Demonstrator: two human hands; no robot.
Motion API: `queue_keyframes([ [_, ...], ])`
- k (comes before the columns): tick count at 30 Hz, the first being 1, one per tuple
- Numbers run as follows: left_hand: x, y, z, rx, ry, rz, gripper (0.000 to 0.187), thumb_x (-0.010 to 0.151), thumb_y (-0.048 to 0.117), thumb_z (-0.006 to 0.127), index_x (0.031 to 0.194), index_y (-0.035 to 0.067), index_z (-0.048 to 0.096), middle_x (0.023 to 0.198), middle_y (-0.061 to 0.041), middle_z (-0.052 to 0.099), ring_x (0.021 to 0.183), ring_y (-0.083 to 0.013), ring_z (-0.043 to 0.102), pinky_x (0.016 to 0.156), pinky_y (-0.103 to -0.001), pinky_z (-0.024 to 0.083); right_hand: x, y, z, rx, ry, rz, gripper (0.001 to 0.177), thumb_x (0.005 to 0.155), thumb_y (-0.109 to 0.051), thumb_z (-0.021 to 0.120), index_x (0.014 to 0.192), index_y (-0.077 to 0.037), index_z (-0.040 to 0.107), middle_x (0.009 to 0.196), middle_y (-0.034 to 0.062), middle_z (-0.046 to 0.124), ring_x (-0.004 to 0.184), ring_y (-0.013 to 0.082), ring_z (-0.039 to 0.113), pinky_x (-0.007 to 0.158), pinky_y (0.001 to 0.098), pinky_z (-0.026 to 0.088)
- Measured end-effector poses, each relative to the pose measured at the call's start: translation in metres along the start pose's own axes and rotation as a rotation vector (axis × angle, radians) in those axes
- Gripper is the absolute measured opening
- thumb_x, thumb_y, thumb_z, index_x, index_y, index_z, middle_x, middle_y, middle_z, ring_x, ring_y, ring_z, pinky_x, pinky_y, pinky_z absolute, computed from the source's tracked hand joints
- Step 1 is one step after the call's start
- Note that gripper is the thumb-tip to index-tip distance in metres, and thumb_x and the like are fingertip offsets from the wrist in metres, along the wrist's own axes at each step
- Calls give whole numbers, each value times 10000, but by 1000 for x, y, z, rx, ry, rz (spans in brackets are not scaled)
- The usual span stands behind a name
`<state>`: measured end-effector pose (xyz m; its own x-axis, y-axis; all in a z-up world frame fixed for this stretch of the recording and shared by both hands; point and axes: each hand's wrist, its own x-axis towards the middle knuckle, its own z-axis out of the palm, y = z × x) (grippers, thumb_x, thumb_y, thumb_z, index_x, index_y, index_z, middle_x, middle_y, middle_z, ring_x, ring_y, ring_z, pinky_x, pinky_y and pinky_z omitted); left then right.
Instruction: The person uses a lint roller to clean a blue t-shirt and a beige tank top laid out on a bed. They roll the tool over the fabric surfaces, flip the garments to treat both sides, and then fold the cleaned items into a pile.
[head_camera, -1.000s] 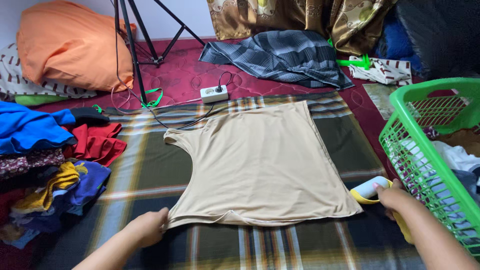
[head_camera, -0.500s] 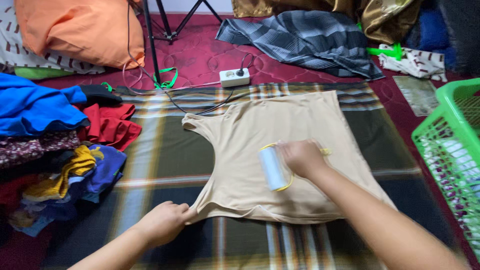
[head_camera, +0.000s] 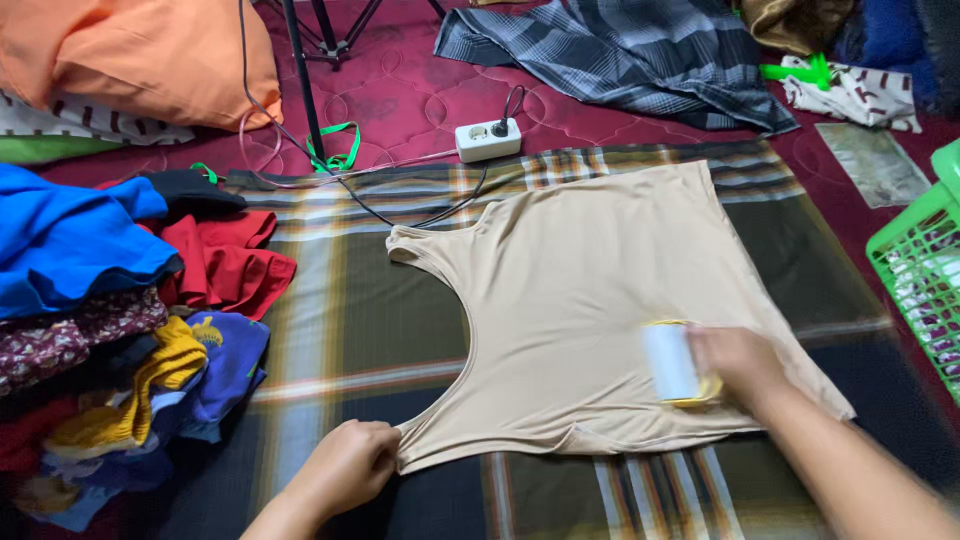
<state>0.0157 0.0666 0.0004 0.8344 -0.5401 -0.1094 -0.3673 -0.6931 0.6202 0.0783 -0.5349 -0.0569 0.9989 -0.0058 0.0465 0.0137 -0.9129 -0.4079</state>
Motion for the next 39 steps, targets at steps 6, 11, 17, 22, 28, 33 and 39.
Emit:
queue_keyframes([
  [6, 34, 39, -24, 316, -423, -262, 177, 806, 248, 690, 757, 89, 748, 809, -171, 688, 839, -382, 680, 785, -486, 542, 14, 71, -122, -1015, -313, 323, 432, 1038, -385, 429, 1070, -221, 828, 1112, 44, 800, 1023, 239, 797, 847, 455, 645],
  [11, 94, 88, 61, -261, 121, -101, 214, 919, 219, 552, 998, 29, 610, 921, -206, 707, 898, -376, 677, 795, -463, 526, 9, -114, -1, -133, -218, 53, 475, 1011, -433, 483, 730, -130, 718, 641, 141, 706, 581, 340, 680, 621, 454, 560],
  [17, 122, 100, 124, -564, 29, -316, 281, 871, 110, 550, 1142, 54, 507, 975, -134, 677, 935, -324, 690, 840, -416, 544, -47, -89, 34, 60, -83, -193, 349, 936, -372, 532, 902, -153, 802, 858, 136, 760, 763, 388, 717, 687, 492, 568],
  [22, 111, 145, 98, -149, -113, -58, 283, 830, 229, 730, 1065, 104, 635, 1017, -94, 670, 1036, -303, 600, 912, -439, 439, -47, 86, -109, -629, -342, 434, 587, 1099, -441, 350, 991, -154, 850, 1033, 189, 786, 1023, 366, 756, 951, 491, 561],
  [28, 88, 134, 113, 137, -105, 599, 213, 879, 177, 624, 1075, 100, 651, 1066, -94, 665, 1082, -307, 606, 969, -437, 415, 0, -39, -71, -540, -32, 22, 468, 1032, -386, 425, 801, -149, 756, 828, 142, 756, 795, 360, 734, 765, 512, 557],
  [33, 78, 96, 150, 120, -33, 924, 370, 976, 141, 554, 1311, -12, 592, 1364, -192, 638, 1278, -344, 619, 1058, -434, 488, 0, -235, 65, -42, -41, -580, 359, 941, -356, 593, 699, -125, 724, 626, 171, 676, 579, 398, 657, 606, 520, 533],
  [39, 84, 77, 163, 48, 68, 1027, 418, 1024, 122, 495, 1408, -34, 556, 1373, -216, 620, 1288, -376, 640, 1141, -475, 490, 75, -60, 78, 58, 9, -428, 325, 977, -291, 572, 761, -99, 721, 767, 148, 712, 713, 356, 681, 669, 482, 545],
])
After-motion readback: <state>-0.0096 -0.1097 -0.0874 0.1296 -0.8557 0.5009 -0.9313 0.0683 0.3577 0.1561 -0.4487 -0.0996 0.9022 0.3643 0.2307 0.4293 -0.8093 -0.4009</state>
